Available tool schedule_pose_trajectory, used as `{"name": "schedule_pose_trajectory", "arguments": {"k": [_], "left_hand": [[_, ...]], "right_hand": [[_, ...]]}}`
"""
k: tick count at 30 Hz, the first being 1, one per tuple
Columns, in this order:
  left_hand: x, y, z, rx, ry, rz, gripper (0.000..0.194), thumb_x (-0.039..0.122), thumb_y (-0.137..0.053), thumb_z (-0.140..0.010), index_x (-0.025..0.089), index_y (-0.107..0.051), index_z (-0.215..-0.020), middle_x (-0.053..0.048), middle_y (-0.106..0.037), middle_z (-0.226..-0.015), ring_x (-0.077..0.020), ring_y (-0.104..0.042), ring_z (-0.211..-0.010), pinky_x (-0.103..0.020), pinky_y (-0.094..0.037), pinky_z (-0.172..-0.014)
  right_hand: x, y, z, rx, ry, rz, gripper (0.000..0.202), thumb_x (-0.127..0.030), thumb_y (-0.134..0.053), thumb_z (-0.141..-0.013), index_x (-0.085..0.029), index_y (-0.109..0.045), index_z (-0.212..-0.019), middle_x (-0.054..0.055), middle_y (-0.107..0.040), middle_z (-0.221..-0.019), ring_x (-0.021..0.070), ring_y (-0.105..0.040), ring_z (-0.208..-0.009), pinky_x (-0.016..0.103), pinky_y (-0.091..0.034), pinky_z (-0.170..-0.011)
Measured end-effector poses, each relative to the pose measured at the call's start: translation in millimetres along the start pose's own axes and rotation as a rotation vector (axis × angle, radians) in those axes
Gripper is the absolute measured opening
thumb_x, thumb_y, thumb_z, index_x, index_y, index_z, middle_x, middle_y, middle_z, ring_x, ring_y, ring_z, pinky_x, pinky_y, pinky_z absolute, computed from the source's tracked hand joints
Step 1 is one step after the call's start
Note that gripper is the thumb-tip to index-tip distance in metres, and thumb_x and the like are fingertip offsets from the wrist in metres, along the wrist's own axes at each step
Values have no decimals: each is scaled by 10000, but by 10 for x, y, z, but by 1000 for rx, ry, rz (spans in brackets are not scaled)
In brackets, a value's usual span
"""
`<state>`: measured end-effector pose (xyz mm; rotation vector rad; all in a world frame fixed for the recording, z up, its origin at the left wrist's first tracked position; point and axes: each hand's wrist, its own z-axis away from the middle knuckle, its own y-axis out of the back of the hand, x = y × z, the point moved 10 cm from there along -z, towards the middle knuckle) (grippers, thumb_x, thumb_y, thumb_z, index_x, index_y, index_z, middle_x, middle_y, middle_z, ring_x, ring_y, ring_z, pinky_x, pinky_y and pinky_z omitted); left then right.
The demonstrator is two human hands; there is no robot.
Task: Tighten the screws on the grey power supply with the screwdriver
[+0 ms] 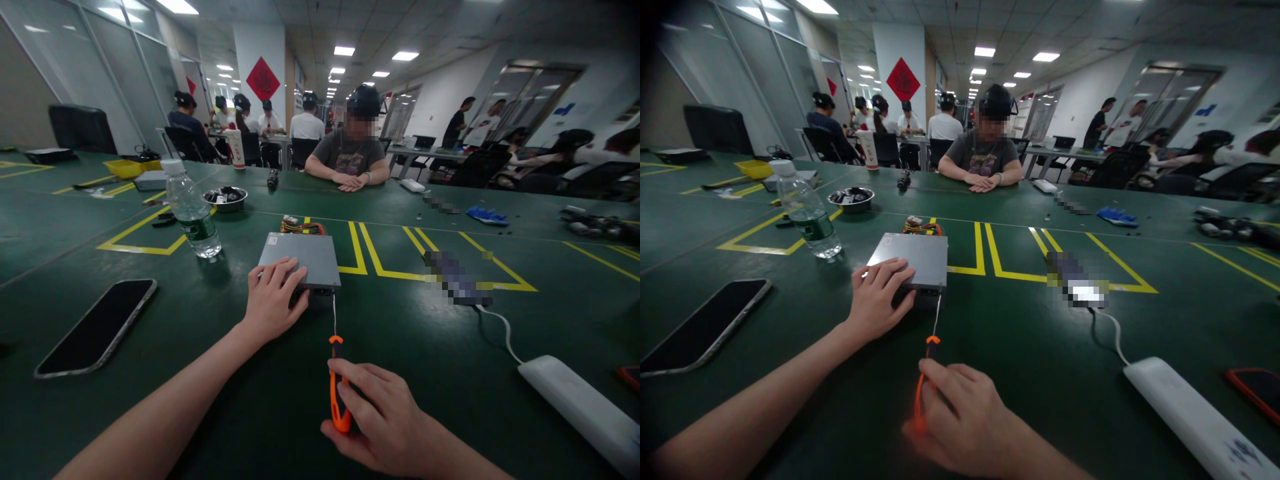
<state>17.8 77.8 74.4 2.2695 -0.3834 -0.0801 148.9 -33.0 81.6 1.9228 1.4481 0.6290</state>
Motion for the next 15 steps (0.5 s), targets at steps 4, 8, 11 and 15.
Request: {"name": "schedule_pose_trajectory", "arguments": {"k": [4,8,11,15], "left_hand": [[7,3,0,0,-2,0,312,355,-488,-829,236,-541,-1112,-85,-560,-1224,-261,-463,-1171,-446,-281,-918],[6,4,-3,-6,-3,4,310,352,-496,-822,241,-544,-1108,-84,-558,-1227,-269,-462,-1172,-451,-281,-915],[1,-3,1,-11,-4,2,316,353,-492,-825,240,-540,-1116,-84,-555,-1233,-268,-458,-1177,-452,-279,-915],[-8,-13,8,-9,-2,-2,316,360,-473,-838,236,-538,-1121,-85,-551,-1239,-262,-457,-1180,-454,-275,-919]], "right_hand": [[3,28,42,38,7,21,179,-283,-490,-901,-112,-497,-955,181,-666,-918,182,-663,-778,286,-551,-646],[-53,27,67,35,60,-15,210,-276,-488,-900,-89,-491,-995,196,-661,-952,191,-665,-802,295,-551,-681],[-71,-35,36,0,63,-50,220,-290,-444,-927,-97,-475,-1027,186,-661,-969,189,-668,-801,296,-549,-702],[-69,-93,-21,-9,63,-69,213,-290,-406,-946,-102,-459,-1030,185,-660,-967,189,-671,-795,295,-549,-708]]}}
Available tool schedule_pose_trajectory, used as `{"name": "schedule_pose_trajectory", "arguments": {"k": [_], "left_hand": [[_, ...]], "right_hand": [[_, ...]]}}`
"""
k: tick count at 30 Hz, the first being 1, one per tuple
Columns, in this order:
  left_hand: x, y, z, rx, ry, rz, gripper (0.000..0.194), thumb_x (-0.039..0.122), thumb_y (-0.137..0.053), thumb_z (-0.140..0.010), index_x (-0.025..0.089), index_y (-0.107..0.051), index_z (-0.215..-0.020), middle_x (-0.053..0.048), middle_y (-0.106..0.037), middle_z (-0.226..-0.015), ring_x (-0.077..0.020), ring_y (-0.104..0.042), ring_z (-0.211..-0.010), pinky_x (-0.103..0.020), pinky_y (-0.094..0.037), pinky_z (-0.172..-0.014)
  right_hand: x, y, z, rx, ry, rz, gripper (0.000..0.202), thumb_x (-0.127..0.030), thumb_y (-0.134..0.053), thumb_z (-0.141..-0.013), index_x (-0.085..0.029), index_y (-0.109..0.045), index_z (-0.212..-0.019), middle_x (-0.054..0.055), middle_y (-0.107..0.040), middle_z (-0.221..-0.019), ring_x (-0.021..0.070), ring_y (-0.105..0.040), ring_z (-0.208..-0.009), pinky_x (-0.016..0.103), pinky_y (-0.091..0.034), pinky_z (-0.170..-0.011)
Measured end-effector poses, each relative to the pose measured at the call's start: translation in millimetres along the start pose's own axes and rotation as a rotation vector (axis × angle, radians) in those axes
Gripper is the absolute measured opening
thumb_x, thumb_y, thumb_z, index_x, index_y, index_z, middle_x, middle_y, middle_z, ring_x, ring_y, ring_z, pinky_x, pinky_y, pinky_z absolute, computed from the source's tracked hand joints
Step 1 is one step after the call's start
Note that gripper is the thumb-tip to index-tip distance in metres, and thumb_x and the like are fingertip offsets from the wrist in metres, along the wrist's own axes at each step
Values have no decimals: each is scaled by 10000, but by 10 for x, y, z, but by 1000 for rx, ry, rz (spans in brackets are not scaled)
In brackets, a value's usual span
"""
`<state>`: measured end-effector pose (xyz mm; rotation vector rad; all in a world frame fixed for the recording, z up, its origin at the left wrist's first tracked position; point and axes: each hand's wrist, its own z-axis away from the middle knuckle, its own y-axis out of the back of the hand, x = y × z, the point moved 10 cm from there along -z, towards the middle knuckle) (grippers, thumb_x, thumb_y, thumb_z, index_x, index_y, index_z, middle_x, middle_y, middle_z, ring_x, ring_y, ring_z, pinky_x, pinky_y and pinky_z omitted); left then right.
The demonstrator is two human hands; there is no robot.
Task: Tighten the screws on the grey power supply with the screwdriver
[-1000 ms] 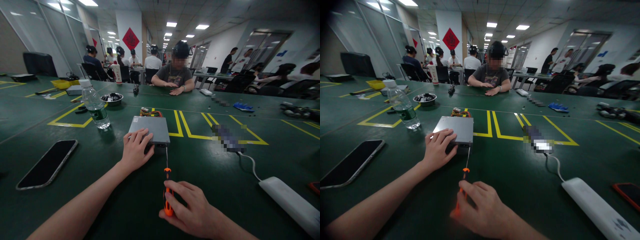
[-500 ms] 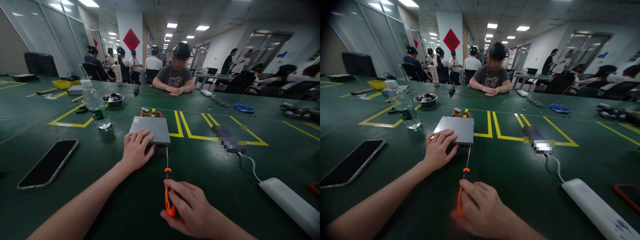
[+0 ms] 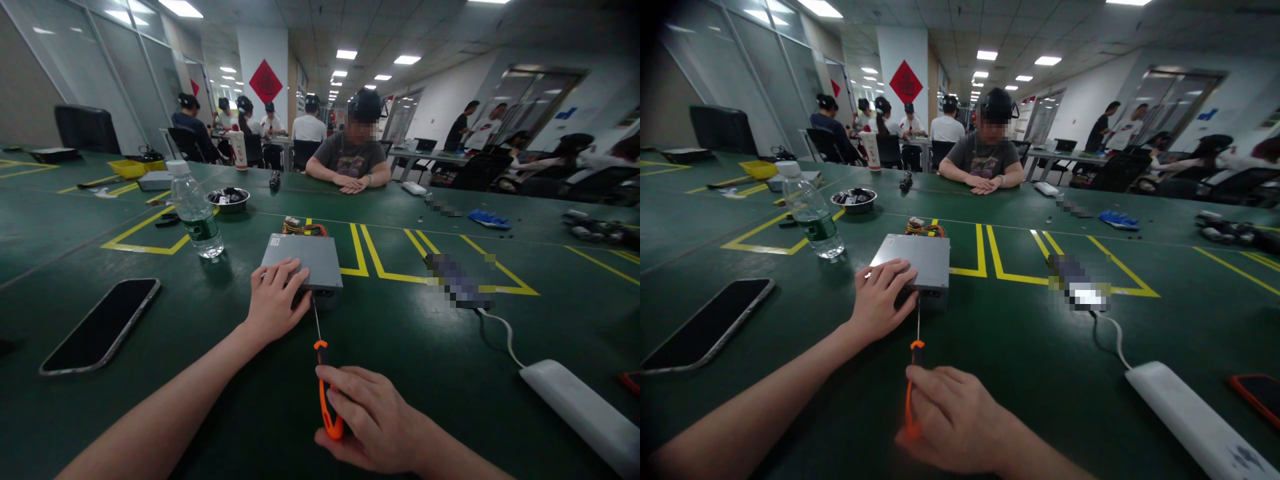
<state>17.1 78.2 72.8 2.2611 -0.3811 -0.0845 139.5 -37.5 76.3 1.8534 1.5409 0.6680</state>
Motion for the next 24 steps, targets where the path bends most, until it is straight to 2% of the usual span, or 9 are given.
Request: {"name": "schedule_pose_trajectory", "arguments": {"k": [12,15,20,22,24], "left_hand": [[10,14,-5,5,-2,8,317,349,-487,-830,230,-541,-1119,-90,-560,-1223,-267,-463,-1169,-455,-278,-914],[11,17,-9,6,-2,12,313,350,-483,-832,230,-542,-1115,-89,-559,-1224,-267,-465,-1166,-456,-275,-918],[6,15,-9,-5,5,16,315,346,-487,-828,234,-544,-1117,-91,-555,-1229,-274,-457,-1173,-459,-278,-917],[2,17,-7,-7,8,16,322,348,-494,-821,234,-547,-1118,-94,-554,-1228,-279,-458,-1171,-460,-283,-914],[0,24,-6,-2,9,17,327,345,-504,-813,234,-551,-1116,-95,-556,-1224,-283,-462,-1165,-462,-287,-911]], "right_hand": [[18,-31,-34,-7,-16,3,205,-282,-433,-943,-96,-479,-1015,184,-647,-992,188,-660,-819,293,-540,-734],[15,-115,-42,-69,-29,-3,186,-273,-477,-925,-105,-523,-992,177,-635,-1031,190,-653,-830,308,-532,-758],[5,-238,-39,-218,-63,1,233,-280,-567,-877,-168,-554,-1082,170,-590,-1134,205,-634,-909,330,-520,-790],[26,-243,-38,-247,-97,-42,273,-314,-533,-888,-162,-540,-1114,192,-561,-1175,231,-602,-1004,335,-520,-797],[26,-220,-46,-232,-98,-71,284,-281,-465,-912,-139,-510,-1153,213,-537,-1206,234,-591,-1034,329,-525,-787]]}}
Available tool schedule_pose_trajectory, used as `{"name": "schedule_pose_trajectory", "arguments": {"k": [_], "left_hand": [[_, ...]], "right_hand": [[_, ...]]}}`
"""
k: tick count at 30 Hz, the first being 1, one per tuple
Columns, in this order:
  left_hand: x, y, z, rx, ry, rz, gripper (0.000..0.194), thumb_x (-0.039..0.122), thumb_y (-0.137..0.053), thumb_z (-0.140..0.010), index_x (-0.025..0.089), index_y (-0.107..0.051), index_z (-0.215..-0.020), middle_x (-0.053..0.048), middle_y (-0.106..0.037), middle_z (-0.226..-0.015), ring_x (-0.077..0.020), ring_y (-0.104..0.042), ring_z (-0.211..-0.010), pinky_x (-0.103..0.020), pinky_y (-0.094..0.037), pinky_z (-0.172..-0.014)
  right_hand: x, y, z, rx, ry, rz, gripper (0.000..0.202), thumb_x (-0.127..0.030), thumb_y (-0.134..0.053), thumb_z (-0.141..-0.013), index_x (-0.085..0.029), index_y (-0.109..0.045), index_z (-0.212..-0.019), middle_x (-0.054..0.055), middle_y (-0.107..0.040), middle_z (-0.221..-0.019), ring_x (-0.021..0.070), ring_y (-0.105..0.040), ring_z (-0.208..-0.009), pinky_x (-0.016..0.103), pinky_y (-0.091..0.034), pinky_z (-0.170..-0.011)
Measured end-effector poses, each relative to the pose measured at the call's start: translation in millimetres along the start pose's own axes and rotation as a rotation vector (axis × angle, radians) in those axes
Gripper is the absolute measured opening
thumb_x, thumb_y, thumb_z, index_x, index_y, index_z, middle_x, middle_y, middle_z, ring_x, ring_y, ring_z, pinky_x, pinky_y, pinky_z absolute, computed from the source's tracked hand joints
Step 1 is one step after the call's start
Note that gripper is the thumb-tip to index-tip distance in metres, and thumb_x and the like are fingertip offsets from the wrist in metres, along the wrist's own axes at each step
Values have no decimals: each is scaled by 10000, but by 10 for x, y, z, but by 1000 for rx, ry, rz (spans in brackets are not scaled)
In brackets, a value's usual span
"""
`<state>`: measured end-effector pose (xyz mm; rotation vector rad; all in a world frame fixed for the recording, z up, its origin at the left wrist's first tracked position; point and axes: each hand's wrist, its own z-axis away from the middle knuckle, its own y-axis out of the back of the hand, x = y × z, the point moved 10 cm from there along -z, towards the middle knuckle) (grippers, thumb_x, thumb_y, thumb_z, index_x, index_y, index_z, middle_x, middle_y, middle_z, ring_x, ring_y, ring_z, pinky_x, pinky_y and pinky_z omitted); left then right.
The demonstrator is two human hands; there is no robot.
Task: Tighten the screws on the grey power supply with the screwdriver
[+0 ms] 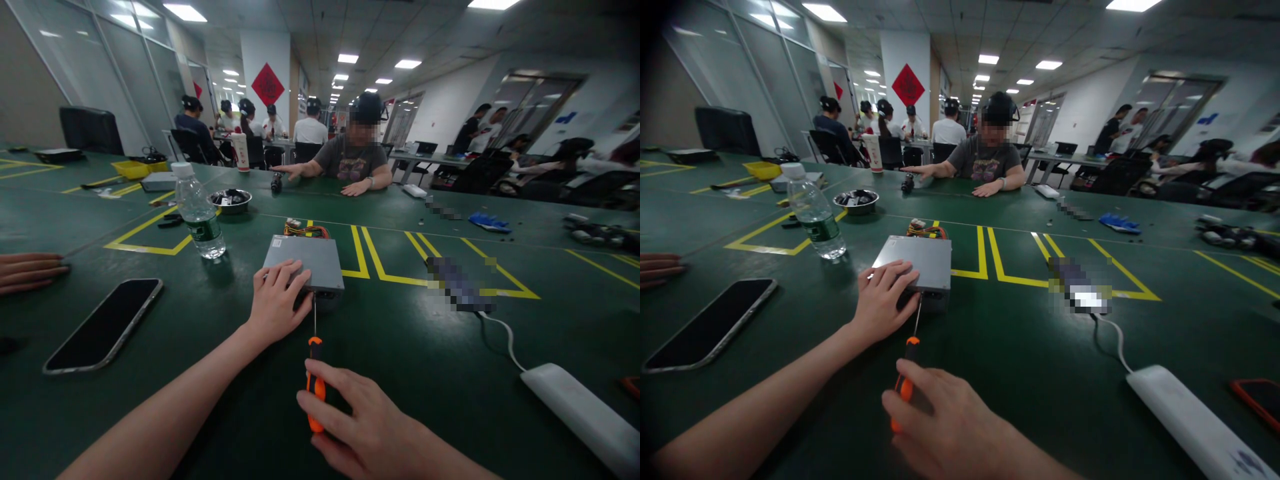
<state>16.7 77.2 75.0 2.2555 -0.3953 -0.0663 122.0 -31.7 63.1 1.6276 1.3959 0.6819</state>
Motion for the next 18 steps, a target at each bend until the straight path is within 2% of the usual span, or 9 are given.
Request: {"name": "schedule_pose_trajectory", "arguments": {"k": [3,6,8,10,13,18], "left_hand": [[3,3,-3,3,-1,6,325,339,-508,-812,235,-551,-1116,-90,-558,-1223,-279,-464,-1164,-461,-287,-914],[6,-4,-3,3,1,6,320,343,-492,-824,238,-545,-1121,-85,-556,-1228,-270,-459,-1172,-460,-278,-926],[5,-11,-1,3,4,3,317,347,-485,-828,240,-542,-1121,-83,-553,-1233,-269,-457,-1176,-459,-274,-931],[7,-16,1,1,5,1,314,347,-478,-832,241,-540,-1121,-83,-552,-1235,-267,-456,-1178,-457,-272,-933],[15,-11,1,3,-2,-3,307,337,-469,-840,238,-536,-1123,-83,-556,-1231,-261,-458,-1177,-453,-274,-927],[13,1,-1,5,-6,10,313,317,-485,-828,234,-536,-1125,-87,-557,-1231,-265,-460,-1173,-457,-277,-924]], "right_hand": [[-46,119,8,147,58,21,174,-186,-412,-933,-99,-527,-1030,212,-590,-1133,181,-650,-890,277,-527,-763],[-40,178,15,237,54,39,155,-228,-424,-951,-120,-520,-896,180,-642,-1042,152,-666,-817,235,-527,-743],[-7,172,-6,217,9,25,232,-309,-384,-970,-126,-516,-914,168,-647,-1037,161,-657,-883,235,-529,-755],[-6,131,-41,141,-12,17,312,-349,-305,-988,-121,-518,-997,164,-637,-1061,173,-641,-941,248,-535,-752],[-63,80,-74,53,26,47,331,-296,-246,-998,-134,-516,-1103,170,-620,-1093,183,-631,-965,281,-539,-746],[-72,153,-17,193,72,54,208,-256,-394,-968,-113,-545,-957,169,-645,-1018,153,-656,-803,263,-530,-736]]}}
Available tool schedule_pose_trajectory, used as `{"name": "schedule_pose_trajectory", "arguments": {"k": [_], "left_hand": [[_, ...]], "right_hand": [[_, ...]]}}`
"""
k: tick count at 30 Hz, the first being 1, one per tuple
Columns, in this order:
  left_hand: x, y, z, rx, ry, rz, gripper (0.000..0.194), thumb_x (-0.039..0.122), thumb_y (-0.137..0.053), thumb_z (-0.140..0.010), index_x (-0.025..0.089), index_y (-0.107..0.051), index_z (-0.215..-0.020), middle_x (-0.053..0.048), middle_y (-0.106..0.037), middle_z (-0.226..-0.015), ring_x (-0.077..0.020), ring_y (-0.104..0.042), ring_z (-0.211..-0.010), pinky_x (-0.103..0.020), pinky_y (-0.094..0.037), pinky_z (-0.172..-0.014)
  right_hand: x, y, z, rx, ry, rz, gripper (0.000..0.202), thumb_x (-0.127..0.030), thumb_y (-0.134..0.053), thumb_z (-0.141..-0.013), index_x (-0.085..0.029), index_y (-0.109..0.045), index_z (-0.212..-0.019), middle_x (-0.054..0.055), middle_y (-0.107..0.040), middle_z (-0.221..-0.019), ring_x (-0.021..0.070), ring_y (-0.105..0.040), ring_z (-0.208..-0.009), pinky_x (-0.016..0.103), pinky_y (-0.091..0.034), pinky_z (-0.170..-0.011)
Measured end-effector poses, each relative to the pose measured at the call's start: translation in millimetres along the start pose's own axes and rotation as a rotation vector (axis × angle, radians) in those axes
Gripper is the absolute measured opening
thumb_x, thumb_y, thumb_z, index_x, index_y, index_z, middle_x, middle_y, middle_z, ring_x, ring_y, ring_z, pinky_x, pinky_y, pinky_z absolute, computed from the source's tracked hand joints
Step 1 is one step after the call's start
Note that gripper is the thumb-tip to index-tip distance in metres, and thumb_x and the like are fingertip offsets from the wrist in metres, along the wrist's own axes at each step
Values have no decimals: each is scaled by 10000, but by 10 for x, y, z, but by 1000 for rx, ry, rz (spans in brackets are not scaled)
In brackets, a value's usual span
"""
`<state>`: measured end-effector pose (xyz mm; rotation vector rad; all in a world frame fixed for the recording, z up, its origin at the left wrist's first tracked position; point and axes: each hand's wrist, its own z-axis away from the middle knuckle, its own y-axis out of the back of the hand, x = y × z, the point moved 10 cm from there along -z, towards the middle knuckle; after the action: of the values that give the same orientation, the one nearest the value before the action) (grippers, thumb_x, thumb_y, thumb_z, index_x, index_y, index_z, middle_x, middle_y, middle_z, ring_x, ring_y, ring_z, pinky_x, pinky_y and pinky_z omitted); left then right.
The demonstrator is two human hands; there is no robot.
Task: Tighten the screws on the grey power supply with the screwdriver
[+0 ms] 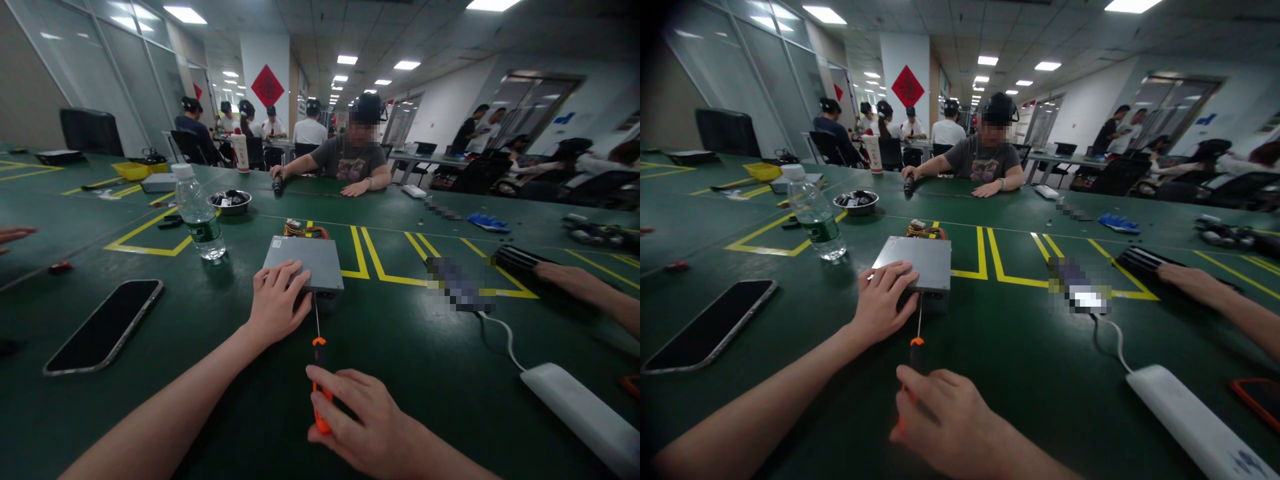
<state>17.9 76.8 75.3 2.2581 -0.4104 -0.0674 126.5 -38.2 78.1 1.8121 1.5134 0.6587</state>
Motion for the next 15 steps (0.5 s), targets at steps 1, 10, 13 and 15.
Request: {"name": "schedule_pose_trajectory", "arguments": {"k": [1,10,13,15], "left_hand": [[-1,-1,0,-2,0,3,316,318,-485,-827,234,-536,-1127,-87,-556,-1232,-266,-458,-1174,-457,-277,-924],[-2,-2,-4,4,1,4,338,315,-512,-797,238,-541,-1125,-90,-557,-1224,-282,-463,-1159,-463,-288,-912],[1,2,-4,3,-4,2,334,305,-504,-799,239,-538,-1124,-92,-556,-1226,-279,-461,-1163,-464,-281,-915],[1,0,-3,0,-5,2,336,305,-501,-798,236,-535,-1125,-93,-552,-1232,-277,-457,-1169,-464,-279,-916]], "right_hand": [[15,8,18,22,-9,-4,208,-271,-407,-965,-115,-539,-926,161,-651,-998,149,-657,-776,256,-531,-722],[25,-110,11,-160,-56,-1,242,-258,-458,-922,-135,-504,-1125,167,-597,-1100,200,-636,-897,290,-536,-724],[-16,12,-7,-11,1,20,173,-229,-420,-947,-112,-540,-989,174,-635,-1014,168,-647,-790,275,-529,-692],[-11,62,6,56,9,14,157,-235,-435,-948,-116,-531,-911,167,-649,-975,154,-649,-756,263,-527,-681]]}}
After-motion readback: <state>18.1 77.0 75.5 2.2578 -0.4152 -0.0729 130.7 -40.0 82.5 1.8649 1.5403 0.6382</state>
